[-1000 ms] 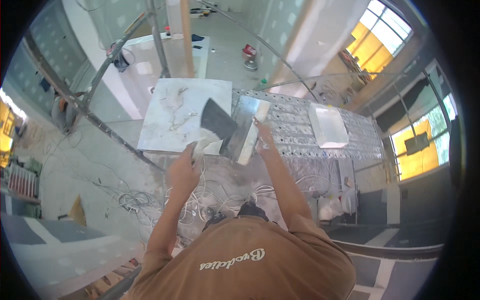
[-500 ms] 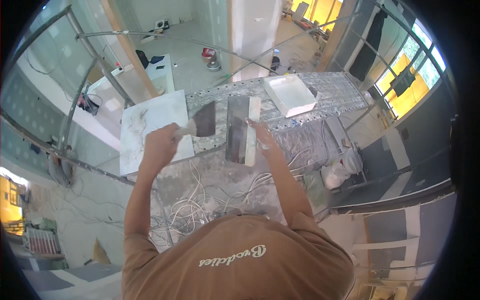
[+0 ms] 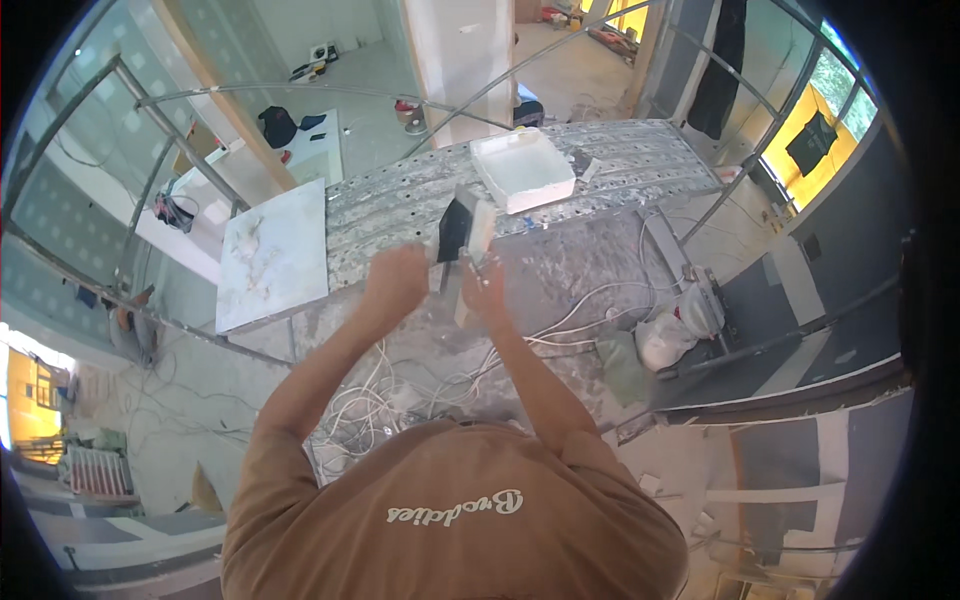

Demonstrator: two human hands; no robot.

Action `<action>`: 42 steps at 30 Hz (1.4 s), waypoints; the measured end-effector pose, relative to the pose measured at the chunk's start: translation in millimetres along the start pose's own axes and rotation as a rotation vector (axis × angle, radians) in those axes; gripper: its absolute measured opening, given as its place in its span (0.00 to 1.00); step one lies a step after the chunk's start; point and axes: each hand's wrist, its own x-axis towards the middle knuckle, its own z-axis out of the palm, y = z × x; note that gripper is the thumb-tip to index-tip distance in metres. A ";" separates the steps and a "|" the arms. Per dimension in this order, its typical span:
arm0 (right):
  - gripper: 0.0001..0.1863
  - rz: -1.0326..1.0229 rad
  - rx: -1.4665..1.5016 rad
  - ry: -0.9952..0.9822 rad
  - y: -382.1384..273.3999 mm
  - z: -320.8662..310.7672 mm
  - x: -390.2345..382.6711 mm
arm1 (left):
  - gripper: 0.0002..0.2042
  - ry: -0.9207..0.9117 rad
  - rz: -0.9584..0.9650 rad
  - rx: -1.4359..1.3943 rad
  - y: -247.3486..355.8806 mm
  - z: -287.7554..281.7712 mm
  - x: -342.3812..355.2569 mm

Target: The person applies joint compound to a broad knife and then scrapes the compound onto a plasterboard surface on a workbench, using a smaller putty knife to transfer material between tools.

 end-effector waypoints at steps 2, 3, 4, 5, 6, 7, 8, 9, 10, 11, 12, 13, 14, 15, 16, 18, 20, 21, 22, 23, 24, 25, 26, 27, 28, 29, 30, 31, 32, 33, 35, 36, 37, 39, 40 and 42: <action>0.16 -0.118 0.032 0.107 12.5 -15.0 4.6 | 0.07 -0.054 -0.062 0.050 45.6 -2.4 2.5; 0.16 -0.115 0.034 0.112 13.7 -29.0 7.0 | 0.07 -0.056 -0.058 0.053 53.5 -0.7 0.1; 0.18 0.072 0.103 0.103 13.7 -49.0 12.5 | 0.09 -0.064 -0.118 0.015 55.3 1.6 -2.1; 0.21 0.260 0.171 0.096 14.4 -71.3 18.3 | 0.10 -0.072 -0.175 -0.025 54.5 4.2 -2.4; 0.23 0.450 0.241 0.093 14.9 -93.7 20.2 | 0.11 -0.053 -0.193 -0.051 48.0 10.8 -4.1; 0.23 0.449 0.237 0.113 16.3 -115.3 23.3 | 0.12 -0.031 -0.204 -0.078 37.2 19.2 -2.7; 0.22 0.525 0.583 0.220 19.0 -141.7 28.5 | 0.13 -0.016 -0.192 -0.097 30.8 28.0 -3.2; 0.21 0.584 0.937 0.324 20.8 -165.6 31.3 | 0.14 -0.005 -0.182 -0.114 27.7 34.4 -8.4; 0.25 0.650 0.953 0.276 5.2 -182.5 28.7 | 0.14 -0.022 -0.169 -0.119 23.3 38.5 -18.6; 0.25 0.645 0.944 0.314 9.4 -205.0 24.8 | 0.15 0.062 -0.169 -0.212 27.2 43.1 -21.6; 0.28 0.620 1.105 0.301 15.6 -225.8 20.3 | 0.17 0.141 -0.174 -0.305 38.2 49.2 -23.8; 0.31 0.587 1.264 0.280 19.9 -243.5 16.4 | 0.17 0.125 -0.153 -0.320 52.0 57.3 -24.1; 0.34 0.574 1.219 0.270 23.3 -261.6 9.5 | 0.17 0.089 -0.214 -0.502 65.5 64.8 -24.0; 0.34 0.565 1.216 0.295 35.2 -278.3 -1.8 | 0.18 0.052 -0.276 -0.676 76.5 69.1 -24.2; 0.33 0.363 1.058 0.164 58.3 -299.0 -15.3 | 0.18 0.044 -0.248 -0.683 87.8 82.0 -22.9; 0.28 0.364 0.526 0.138 57.5 -318.6 -24.2 | 0.17 0.084 -0.227 -0.909 98.6 118.8 -27.3; 0.25 -0.019 -0.299 -0.002 7.6 -325.3 -28.4 | 0.16 -0.005 -0.294 -1.019 105.5 131.8 -41.5; 0.25 -0.431 -0.867 -0.126 -27.0 -329.7 -26.9 | 0.16 -0.083 -0.358 -1.137 113.1 133.9 -43.0; 0.25 -0.423 -0.881 -0.114 -34.9 -339.5 -27.5 | 0.15 -0.155 -0.365 -1.182 131.5 121.9 -34.4; 0.26 -0.494 -0.942 -0.071 -40.2 -347.8 -28.9 | 0.15 -0.166 -0.351 -1.189 140.4 123.1 -27.7; 0.27 -0.565 -0.999 -0.033 -43.6 -354.0 -30.3 | 0.14 -0.201 -0.353 -1.217 146.7 123.9 -23.2; 0.27 -0.558 -1.008 -0.028 -45.6 -359.3 -31.1 | 0.13 -0.236 -0.356 -1.245 151.6 125.4 -19.3; 0.25 -0.569 -0.992 -0.001 -47.1 -363.9 -31.9 | 0.13 -0.245 -0.350 -1.249 154.6 129.9 -15.7; 0.24 -0.584 -0.980 0.028 -48.4 -369.7 -31.4 | 0.13 -0.239 -0.311 -1.248 160.4 133.9 -8.0; 0.24 -0.582 -0.993 0.034 -45.4 -373.6 -32.6 | 0.14 -0.233 -0.274 -1.246 165.4 137.5 -0.8; 0.23 -0.592 -0.988 0.102 -38.7 -375.9 -35.1 | 0.14 -0.239 -0.263 -1.254 172.8 141.8 4.8; 0.22 -0.602 -0.983 0.170 -37.8 -378.2 -35.5 | 0.13 -0.208 -0.249 -1.354 188.4 138.0 13.1; 0.22 -0.602 -0.996 0.175 -37.2 -381.3 -36.2 | 0.13 -0.177 -0.236 -1.454 199.0 137.0 22.0; 0.22 -0.627 -1.051 0.223 -36.7 -384.2 -36.7 | 0.13 -0.183 -0.226 -1.462 201.0 146.5 32.0; 0.21 -0.653 -1.102 0.271 -38.0 -385.3 -35.2 | 0.13 -0.258 -0.139 -1.405 202.2 153.1 44.2; 0.21 -0.627 -1.095 0.257 -40.4 -388.1 -30.5 | 0.13 -0.331 -0.047 -1.347 204.7 165.7 64.5; 0.22 -0.598 -1.093 0.244 -40.1 -393.3 -26.5 | 0.12 -0.397 -0.057 -1.351 220.0 161.4 78.5; 0.22 -0.598 -1.105 0.249 -37.3 -397.6 -21.5 | 0.12 -0.460 -0.075 -1.351 232.7 153.8 90.0; 0.23 -0.519 -1.082 0.198 -29.2 -406.6 -9.2 | 0.13 -0.531 -0.144 -1.518 251.6 132.9 112.7; 0.23 -0.526 -1.093 0.198 -25.4 -408.9 -0.9 | 0.14 -0.597 -0.225 -1.678 258.8 129.4 123.9; 0.26 -0.490 -1.151 0.238 -18.1 -409.6 15.0 | 0.17 -0.622 -0.276 -1.929 267.1 141.2 137.7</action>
